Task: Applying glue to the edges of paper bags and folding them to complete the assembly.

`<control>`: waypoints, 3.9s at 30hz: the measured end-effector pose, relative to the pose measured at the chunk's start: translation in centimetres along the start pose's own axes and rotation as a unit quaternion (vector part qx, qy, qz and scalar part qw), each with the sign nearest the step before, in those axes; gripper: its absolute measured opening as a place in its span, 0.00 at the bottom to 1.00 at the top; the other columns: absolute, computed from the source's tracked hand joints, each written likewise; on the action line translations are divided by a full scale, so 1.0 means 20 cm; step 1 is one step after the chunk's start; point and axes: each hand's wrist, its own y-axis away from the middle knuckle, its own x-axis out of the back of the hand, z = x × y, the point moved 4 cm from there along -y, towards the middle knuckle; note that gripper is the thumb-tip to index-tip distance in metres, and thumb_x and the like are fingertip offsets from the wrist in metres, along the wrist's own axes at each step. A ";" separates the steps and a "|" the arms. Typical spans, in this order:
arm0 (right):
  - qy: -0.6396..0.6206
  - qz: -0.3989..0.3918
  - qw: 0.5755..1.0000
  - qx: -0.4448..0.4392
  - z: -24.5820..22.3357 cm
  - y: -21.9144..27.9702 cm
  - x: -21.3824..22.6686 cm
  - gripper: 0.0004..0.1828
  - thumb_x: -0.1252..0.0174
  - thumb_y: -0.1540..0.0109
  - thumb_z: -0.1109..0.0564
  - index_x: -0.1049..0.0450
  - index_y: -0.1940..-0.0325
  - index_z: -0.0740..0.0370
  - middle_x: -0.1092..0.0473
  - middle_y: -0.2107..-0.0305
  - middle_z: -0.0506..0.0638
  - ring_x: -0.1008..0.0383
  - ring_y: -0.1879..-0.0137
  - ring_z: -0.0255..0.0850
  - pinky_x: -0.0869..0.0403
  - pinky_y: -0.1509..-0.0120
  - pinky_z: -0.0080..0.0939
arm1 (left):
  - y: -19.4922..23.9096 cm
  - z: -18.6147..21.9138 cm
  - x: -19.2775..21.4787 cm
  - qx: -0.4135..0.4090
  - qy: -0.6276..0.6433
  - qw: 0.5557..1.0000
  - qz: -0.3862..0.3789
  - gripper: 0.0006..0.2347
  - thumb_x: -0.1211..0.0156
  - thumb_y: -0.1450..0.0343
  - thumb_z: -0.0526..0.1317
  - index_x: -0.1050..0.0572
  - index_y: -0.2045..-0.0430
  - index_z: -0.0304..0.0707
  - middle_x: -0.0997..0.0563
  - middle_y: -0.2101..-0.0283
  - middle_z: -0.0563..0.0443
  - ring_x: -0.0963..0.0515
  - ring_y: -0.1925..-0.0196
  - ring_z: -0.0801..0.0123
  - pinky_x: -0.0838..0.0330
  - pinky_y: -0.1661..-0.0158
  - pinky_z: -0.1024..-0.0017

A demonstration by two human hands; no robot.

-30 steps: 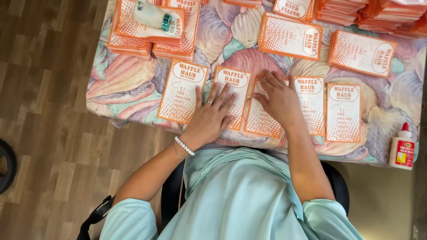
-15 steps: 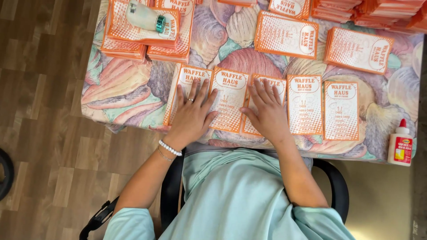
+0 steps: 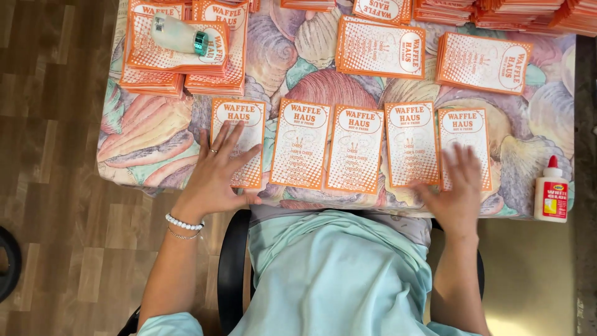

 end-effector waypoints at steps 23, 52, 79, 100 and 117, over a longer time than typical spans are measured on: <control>0.223 0.121 0.962 -0.100 0.24 0.26 0.14 0.31 0.22 0.37 0.45 0.21 0.43 0.73 0.29 0.48 0.68 0.27 0.45 0.66 0.27 0.42 0.63 | -0.25 0.47 -0.14 -0.120 0.103 0.974 0.159 0.32 0.32 0.37 0.64 0.25 0.41 0.51 0.28 0.35 0.41 0.31 0.32 0.42 0.51 0.32 0.37; -0.114 -0.027 0.992 -0.043 -0.11 0.01 0.12 0.22 0.57 0.28 0.61 0.30 0.33 0.74 0.27 0.46 0.70 0.30 0.36 0.68 0.35 0.30 0.64 | -0.81 1.05 -0.55 0.112 0.513 0.850 0.043 0.34 0.40 0.32 0.25 0.50 0.29 0.25 0.21 0.66 0.35 0.19 0.70 0.56 0.24 0.68 0.67; 0.117 0.110 0.986 -0.039 0.32 0.24 0.27 0.14 0.35 0.28 0.61 0.22 0.42 0.75 0.31 0.39 0.69 0.34 0.31 0.65 0.34 0.28 0.65 | -0.68 1.12 -0.65 -0.175 -0.004 0.984 0.035 0.25 0.56 0.23 0.56 0.31 0.37 0.37 0.31 0.31 0.48 0.38 0.26 0.50 0.49 0.30 0.35; 0.102 0.308 0.935 -0.143 0.59 0.33 0.65 0.20 0.35 0.46 0.76 0.20 0.49 0.80 0.21 0.61 0.65 0.23 0.59 0.49 0.24 0.58 0.47 | -0.64 1.13 -0.59 -0.276 -0.027 0.960 0.038 0.19 0.42 0.29 0.47 0.27 0.46 0.41 0.25 0.40 0.48 0.32 0.36 0.54 0.46 0.32 0.34; -0.402 0.190 0.880 -0.165 -0.09 0.05 0.31 0.30 0.42 0.28 0.51 0.41 0.27 0.69 0.31 0.48 0.74 0.25 0.44 0.63 0.21 0.34 0.63 | -0.64 1.13 -0.59 -0.286 -0.015 0.957 0.043 0.15 0.44 0.29 0.45 0.26 0.51 0.40 0.26 0.39 0.44 0.31 0.34 0.50 0.48 0.32 0.35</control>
